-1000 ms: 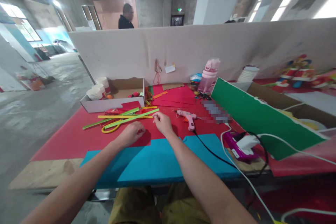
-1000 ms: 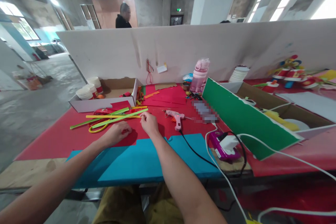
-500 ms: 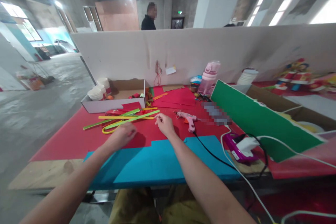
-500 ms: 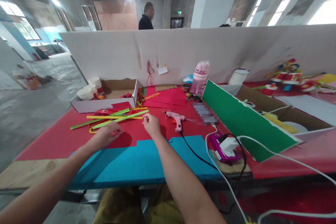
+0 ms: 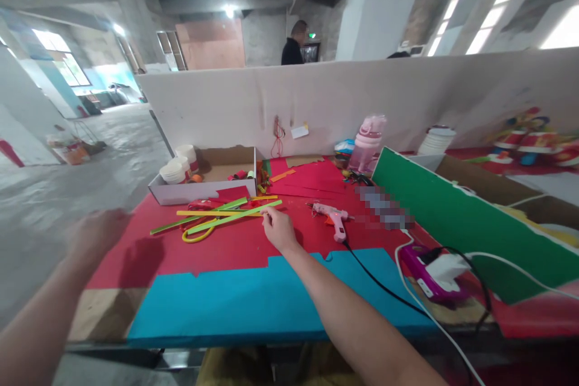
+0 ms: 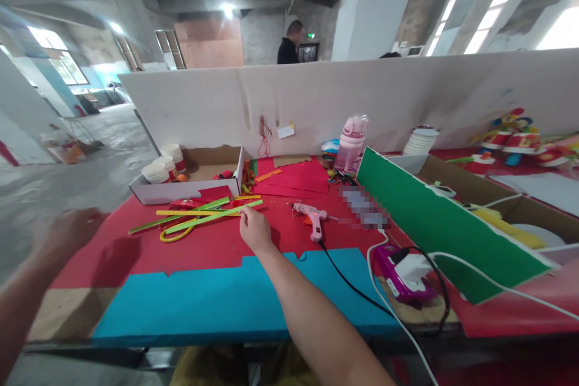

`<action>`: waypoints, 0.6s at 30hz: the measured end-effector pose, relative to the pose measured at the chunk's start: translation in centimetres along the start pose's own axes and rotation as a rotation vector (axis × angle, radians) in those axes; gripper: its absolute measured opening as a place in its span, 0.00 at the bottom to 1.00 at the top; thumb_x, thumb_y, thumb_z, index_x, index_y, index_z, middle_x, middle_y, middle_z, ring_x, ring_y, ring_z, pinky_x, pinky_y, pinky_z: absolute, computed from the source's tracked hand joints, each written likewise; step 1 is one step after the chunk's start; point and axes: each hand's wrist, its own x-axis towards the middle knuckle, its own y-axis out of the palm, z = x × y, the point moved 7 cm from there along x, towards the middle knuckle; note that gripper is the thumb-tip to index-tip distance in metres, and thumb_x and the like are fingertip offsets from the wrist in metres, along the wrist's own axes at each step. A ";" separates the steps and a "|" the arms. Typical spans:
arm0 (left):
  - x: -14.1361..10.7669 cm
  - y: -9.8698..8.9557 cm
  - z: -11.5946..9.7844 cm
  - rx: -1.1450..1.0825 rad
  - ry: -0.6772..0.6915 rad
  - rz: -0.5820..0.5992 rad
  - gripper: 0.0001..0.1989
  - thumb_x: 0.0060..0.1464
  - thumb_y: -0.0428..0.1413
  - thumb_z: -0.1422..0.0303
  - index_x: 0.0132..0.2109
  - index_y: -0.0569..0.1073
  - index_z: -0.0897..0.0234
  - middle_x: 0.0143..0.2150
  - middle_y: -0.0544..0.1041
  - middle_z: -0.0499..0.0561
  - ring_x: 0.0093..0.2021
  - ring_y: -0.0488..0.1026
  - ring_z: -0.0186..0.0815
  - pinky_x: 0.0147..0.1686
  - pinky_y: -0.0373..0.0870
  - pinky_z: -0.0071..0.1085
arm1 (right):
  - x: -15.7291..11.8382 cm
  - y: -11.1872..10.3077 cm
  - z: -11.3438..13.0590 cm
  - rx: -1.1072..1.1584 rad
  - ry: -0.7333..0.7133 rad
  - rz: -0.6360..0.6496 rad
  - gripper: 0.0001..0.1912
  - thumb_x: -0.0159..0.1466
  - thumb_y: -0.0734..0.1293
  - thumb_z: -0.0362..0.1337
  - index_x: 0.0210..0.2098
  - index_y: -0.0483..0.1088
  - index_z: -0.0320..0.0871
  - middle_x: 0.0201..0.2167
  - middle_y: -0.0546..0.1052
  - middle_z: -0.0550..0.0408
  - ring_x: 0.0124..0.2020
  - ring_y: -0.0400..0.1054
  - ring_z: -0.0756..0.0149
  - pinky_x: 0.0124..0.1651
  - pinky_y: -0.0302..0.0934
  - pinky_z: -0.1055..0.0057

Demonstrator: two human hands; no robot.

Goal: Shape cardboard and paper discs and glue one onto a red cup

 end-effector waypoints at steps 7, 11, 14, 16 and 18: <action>2.5 8.1 -21.2 -0.063 0.574 0.317 0.23 0.48 0.57 0.55 0.50 0.74 0.60 0.50 0.75 0.56 0.50 0.68 0.46 0.49 0.64 0.37 | 0.7 -1.7 -2.1 0.052 0.055 -0.117 0.12 0.64 0.56 0.35 0.38 0.71 0.46 0.27 0.77 0.55 0.27 0.70 0.64 0.30 0.57 0.74; 2.0 11.0 -24.5 0.055 0.540 0.286 0.24 0.44 0.59 0.64 0.52 0.71 0.61 0.51 0.72 0.59 0.50 0.65 0.50 0.48 0.63 0.46 | 1.0 -1.8 -3.1 0.090 0.086 -0.128 0.11 0.64 0.57 0.35 0.37 0.71 0.45 0.24 0.76 0.56 0.26 0.70 0.65 0.29 0.57 0.74; 1.6 11.7 -24.2 0.121 0.504 0.201 0.19 0.48 0.53 0.74 0.49 0.71 0.62 0.49 0.72 0.59 0.50 0.64 0.49 0.48 0.60 0.46 | 1.1 -1.3 -2.7 0.120 0.063 -0.103 0.12 0.64 0.56 0.36 0.37 0.71 0.44 0.25 0.76 0.56 0.25 0.69 0.66 0.28 0.56 0.75; 1.3 11.5 -24.0 0.138 0.528 0.154 0.15 0.52 0.48 0.77 0.45 0.73 0.63 0.45 0.73 0.60 0.49 0.64 0.48 0.47 0.59 0.45 | 1.1 -1.1 -2.4 0.130 0.048 -0.097 0.12 0.64 0.56 0.35 0.37 0.71 0.44 0.25 0.76 0.55 0.25 0.69 0.66 0.28 0.56 0.75; 1.2 10.8 -23.9 0.131 0.557 0.100 0.14 0.56 0.45 0.77 0.44 0.72 0.63 0.41 0.74 0.59 0.46 0.65 0.47 0.46 0.58 0.43 | 1.1 -1.0 -2.2 0.133 0.043 -0.097 0.12 0.64 0.57 0.35 0.37 0.71 0.44 0.23 0.75 0.56 0.24 0.69 0.66 0.29 0.56 0.75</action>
